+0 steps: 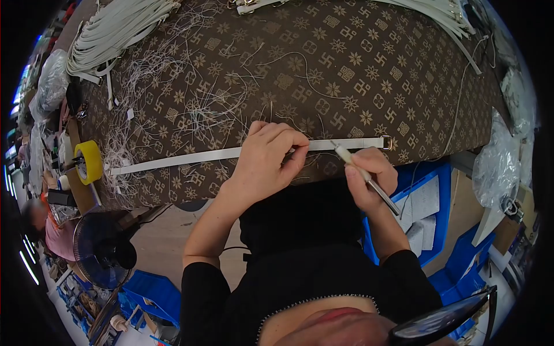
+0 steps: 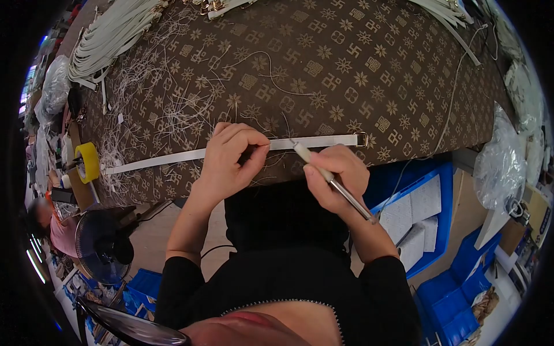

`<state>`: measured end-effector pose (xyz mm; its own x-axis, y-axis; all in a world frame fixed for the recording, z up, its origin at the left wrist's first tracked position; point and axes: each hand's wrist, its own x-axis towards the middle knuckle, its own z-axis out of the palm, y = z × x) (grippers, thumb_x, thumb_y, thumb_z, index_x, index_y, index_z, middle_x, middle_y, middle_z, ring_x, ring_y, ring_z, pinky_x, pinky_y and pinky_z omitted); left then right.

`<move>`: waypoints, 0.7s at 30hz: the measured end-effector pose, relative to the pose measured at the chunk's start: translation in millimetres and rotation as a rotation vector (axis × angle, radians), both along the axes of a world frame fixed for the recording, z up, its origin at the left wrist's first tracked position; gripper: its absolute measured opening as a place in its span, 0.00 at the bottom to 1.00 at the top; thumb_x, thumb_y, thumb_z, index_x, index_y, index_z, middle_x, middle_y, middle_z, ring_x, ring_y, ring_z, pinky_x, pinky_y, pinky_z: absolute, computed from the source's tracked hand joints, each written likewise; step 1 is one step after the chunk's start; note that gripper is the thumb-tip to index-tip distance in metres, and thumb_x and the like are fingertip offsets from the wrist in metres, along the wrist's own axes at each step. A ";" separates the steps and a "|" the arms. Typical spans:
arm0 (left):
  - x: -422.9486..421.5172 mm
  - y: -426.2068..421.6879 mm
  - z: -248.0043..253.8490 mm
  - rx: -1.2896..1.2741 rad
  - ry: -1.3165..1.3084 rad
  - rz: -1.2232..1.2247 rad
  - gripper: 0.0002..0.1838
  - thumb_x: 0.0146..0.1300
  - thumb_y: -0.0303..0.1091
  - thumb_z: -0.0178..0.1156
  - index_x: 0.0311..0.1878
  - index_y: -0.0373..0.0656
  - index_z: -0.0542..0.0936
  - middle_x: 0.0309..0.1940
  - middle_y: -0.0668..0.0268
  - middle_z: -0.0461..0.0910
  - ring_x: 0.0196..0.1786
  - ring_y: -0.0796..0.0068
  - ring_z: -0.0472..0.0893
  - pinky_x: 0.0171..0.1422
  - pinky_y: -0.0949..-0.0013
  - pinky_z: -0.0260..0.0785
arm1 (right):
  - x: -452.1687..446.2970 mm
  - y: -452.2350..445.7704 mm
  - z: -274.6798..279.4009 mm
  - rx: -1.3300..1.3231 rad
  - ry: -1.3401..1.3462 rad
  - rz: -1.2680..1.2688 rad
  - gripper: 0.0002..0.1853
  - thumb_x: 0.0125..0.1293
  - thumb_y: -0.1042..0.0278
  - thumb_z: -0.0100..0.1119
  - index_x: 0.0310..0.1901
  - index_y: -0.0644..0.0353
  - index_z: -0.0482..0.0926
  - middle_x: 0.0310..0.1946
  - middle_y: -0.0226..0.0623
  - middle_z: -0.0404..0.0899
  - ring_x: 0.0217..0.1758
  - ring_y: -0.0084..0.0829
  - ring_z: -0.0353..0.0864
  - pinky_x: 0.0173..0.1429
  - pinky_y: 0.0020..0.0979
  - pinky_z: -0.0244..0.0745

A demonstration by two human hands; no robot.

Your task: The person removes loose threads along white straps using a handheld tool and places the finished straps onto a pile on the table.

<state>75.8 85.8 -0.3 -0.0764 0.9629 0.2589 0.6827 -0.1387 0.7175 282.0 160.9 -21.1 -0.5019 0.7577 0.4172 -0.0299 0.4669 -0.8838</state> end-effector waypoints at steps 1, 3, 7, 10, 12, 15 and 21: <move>-0.4 0.3 0.0 -0.001 -0.026 0.006 0.08 0.54 0.24 0.64 0.35 0.45 0.76 0.29 0.69 0.78 0.34 0.70 0.78 0.44 0.67 0.62 | -0.3 -1.7 0.7 0.041 -0.035 0.026 0.11 0.52 0.80 0.67 0.38 0.63 0.80 0.26 0.38 0.81 0.26 0.32 0.80 0.31 0.28 0.73; -1.5 0.2 0.1 -0.009 -0.022 0.000 0.07 0.55 0.24 0.64 0.35 0.45 0.76 0.29 0.69 0.78 0.34 0.69 0.78 0.44 0.66 0.62 | -2.2 -3.3 0.1 0.135 -0.087 0.046 0.12 0.49 0.79 0.69 0.36 0.62 0.80 0.25 0.37 0.80 0.23 0.34 0.80 0.27 0.27 0.72; -4.3 -0.5 3.5 -0.050 -0.024 -0.029 0.05 0.59 0.25 0.62 0.36 0.44 0.75 0.31 0.68 0.78 0.36 0.67 0.78 0.46 0.65 0.63 | -5.9 -2.6 0.2 0.220 -0.128 0.042 0.12 0.48 0.80 0.69 0.36 0.61 0.80 0.23 0.36 0.80 0.22 0.32 0.79 0.27 0.26 0.72; -5.8 -1.0 6.0 -0.063 -0.018 -0.048 0.05 0.61 0.25 0.61 0.37 0.44 0.75 0.32 0.67 0.78 0.37 0.66 0.78 0.47 0.64 0.64 | -7.2 -1.4 -0.7 0.234 -0.128 0.070 0.13 0.48 0.80 0.69 0.36 0.61 0.80 0.23 0.35 0.80 0.21 0.31 0.79 0.26 0.25 0.72; -5.8 -1.4 4.3 -0.051 -0.014 -0.047 0.05 0.61 0.25 0.61 0.38 0.43 0.75 0.32 0.66 0.78 0.37 0.65 0.78 0.47 0.64 0.64 | -7.0 -1.1 -1.8 0.237 -0.127 0.084 0.13 0.48 0.80 0.69 0.37 0.61 0.80 0.22 0.35 0.80 0.21 0.31 0.79 0.25 0.25 0.71; -5.2 -1.1 2.2 -0.031 -0.008 -0.043 0.05 0.62 0.26 0.61 0.38 0.43 0.74 0.32 0.66 0.78 0.37 0.65 0.78 0.47 0.63 0.64 | -7.2 -0.8 -1.5 0.244 -0.137 0.089 0.13 0.48 0.80 0.70 0.37 0.61 0.80 0.23 0.36 0.81 0.21 0.31 0.79 0.25 0.26 0.72; -4.1 -0.1 1.9 -0.040 -0.019 -0.023 0.03 0.62 0.27 0.61 0.38 0.44 0.76 0.33 0.66 0.79 0.36 0.65 0.78 0.46 0.65 0.64 | -8.1 -1.4 -1.0 0.252 -0.146 0.086 0.12 0.50 0.80 0.69 0.37 0.63 0.80 0.24 0.38 0.81 0.21 0.32 0.79 0.25 0.26 0.72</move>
<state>71.8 85.8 1.6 -0.0582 0.9740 0.2191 0.6661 -0.1256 0.7352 273.9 159.5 -22.1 -0.6284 0.5915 0.5053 0.0403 0.6734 -0.7381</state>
